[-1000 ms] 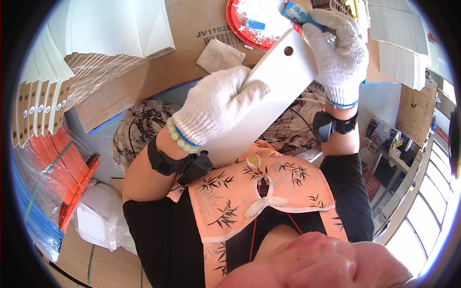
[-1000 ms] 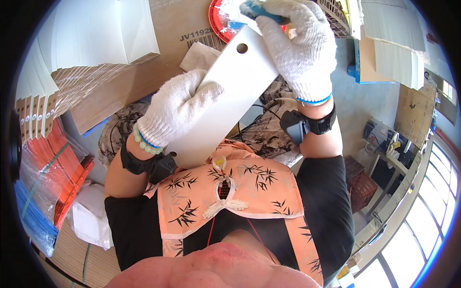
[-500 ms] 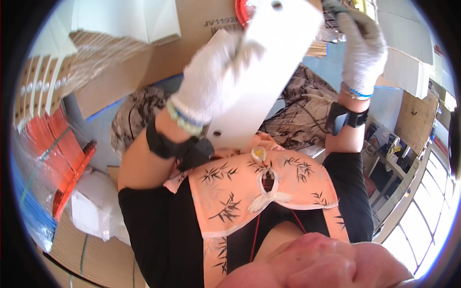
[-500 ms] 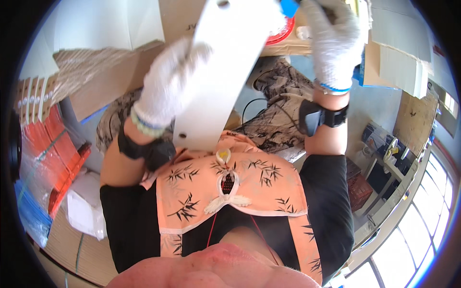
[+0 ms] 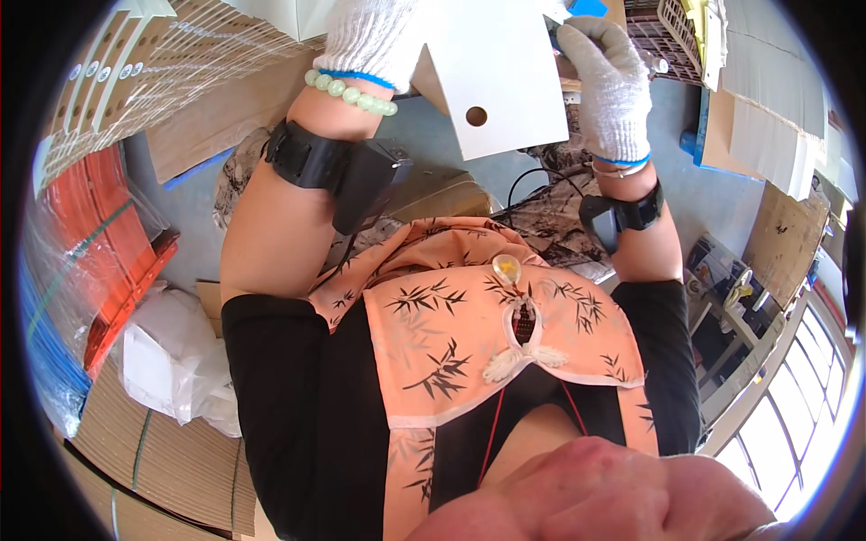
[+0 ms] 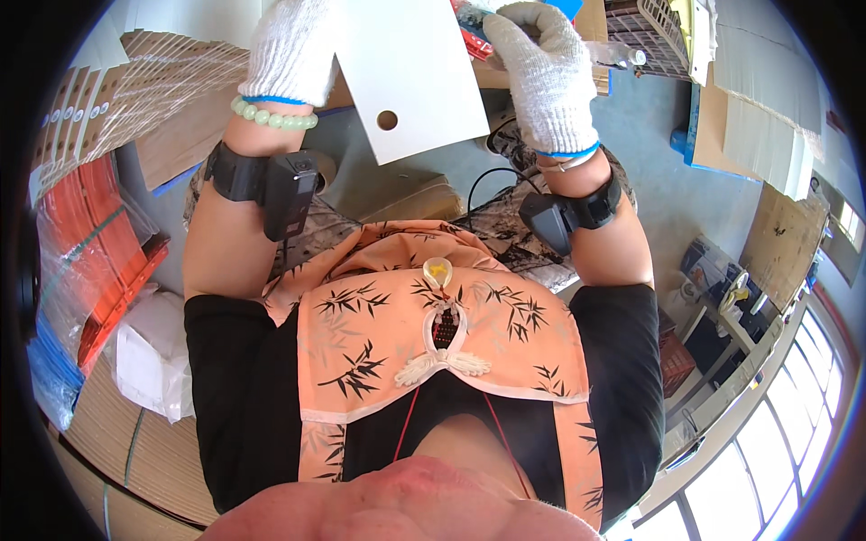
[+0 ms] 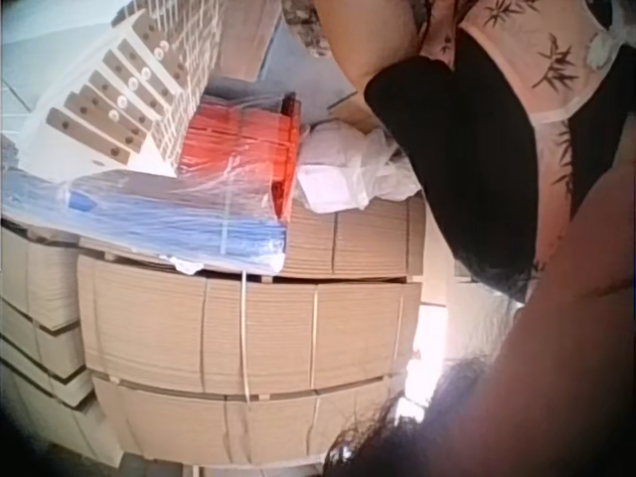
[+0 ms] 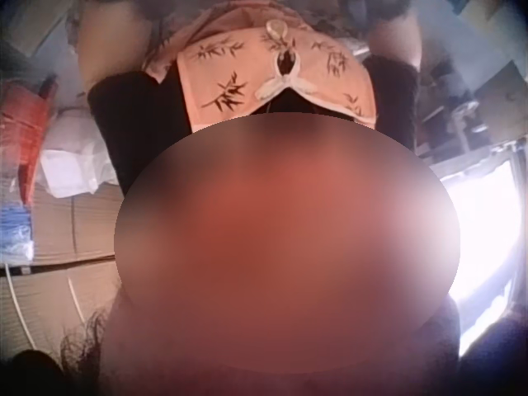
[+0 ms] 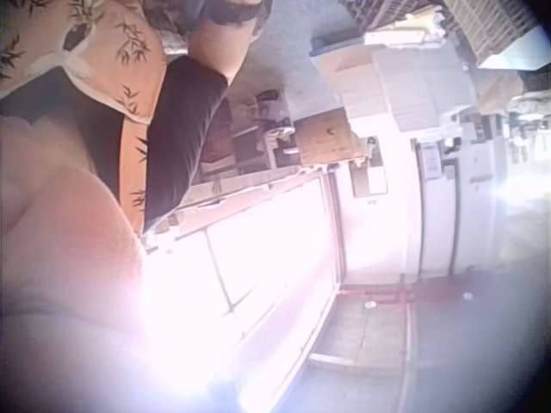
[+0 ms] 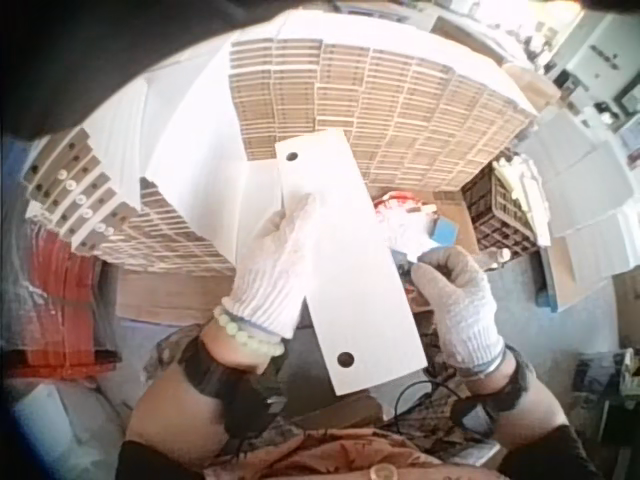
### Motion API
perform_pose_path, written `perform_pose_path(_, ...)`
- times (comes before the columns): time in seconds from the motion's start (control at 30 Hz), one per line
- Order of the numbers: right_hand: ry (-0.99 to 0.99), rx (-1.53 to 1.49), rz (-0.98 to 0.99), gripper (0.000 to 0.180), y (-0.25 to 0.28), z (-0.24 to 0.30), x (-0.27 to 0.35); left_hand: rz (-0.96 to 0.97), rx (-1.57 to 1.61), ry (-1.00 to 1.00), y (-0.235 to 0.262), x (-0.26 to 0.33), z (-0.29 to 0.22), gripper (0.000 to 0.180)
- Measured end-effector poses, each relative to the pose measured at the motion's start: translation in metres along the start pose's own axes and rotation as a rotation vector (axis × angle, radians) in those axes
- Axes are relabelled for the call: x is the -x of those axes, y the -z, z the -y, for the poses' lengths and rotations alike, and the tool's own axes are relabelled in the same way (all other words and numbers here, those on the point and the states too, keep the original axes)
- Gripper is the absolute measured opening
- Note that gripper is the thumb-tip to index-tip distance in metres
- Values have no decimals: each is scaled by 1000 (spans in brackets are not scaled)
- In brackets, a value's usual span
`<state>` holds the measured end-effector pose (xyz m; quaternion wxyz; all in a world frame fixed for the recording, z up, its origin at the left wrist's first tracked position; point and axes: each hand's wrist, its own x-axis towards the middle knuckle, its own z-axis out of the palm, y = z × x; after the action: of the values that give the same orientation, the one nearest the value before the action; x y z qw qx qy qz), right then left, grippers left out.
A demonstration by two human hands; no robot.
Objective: The recorder applies white filler to the edges and surfaces of furniture panels using a sponge and a scraper to fix imperfections.
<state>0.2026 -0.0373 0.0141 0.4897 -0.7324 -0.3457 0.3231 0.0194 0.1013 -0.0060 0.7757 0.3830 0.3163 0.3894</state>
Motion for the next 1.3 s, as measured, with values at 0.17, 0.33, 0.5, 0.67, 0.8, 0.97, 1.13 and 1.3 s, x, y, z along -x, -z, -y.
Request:
perform_pose_path(0.17, -256, -54, 37, 6, -23, 30, 1, 342, 926, 96, 21, -23, 33, 41)
perform_pose_path(0.33, -137, -19, 101, 18, -23, 30, 0, 356, 841, 21, 20, -25, 39, 42)
perform_pose_path(0.5, -36, 79, 15, 12, -20, 36, -7, 80, 481, -167, 10, -12, 34, 35)
perform_pose_path(0.67, 224, -266, -43, 4, 6, 37, -13, -107, 325, -254, -12, -2, 1, 28)
perform_pose_path(0.8, 337, -398, 24, 11, 18, 29, -14, -4, 361, -295, -10, -1, 2, 28)
perform_pose_path(0.97, 325, -394, -17, 15, 8, 35, -11, -15, 190, -369, -13, 4, 3, 29)
perform_pose_path(1.13, 451, -318, 143, 18, 18, 27, -17, -84, 56, -346, -26, 11, -3, 29)
perform_pose_path(1.3, 308, -263, 108, 18, 17, 27, -9, -93, 126, -342, -32, 13, -4, 29)
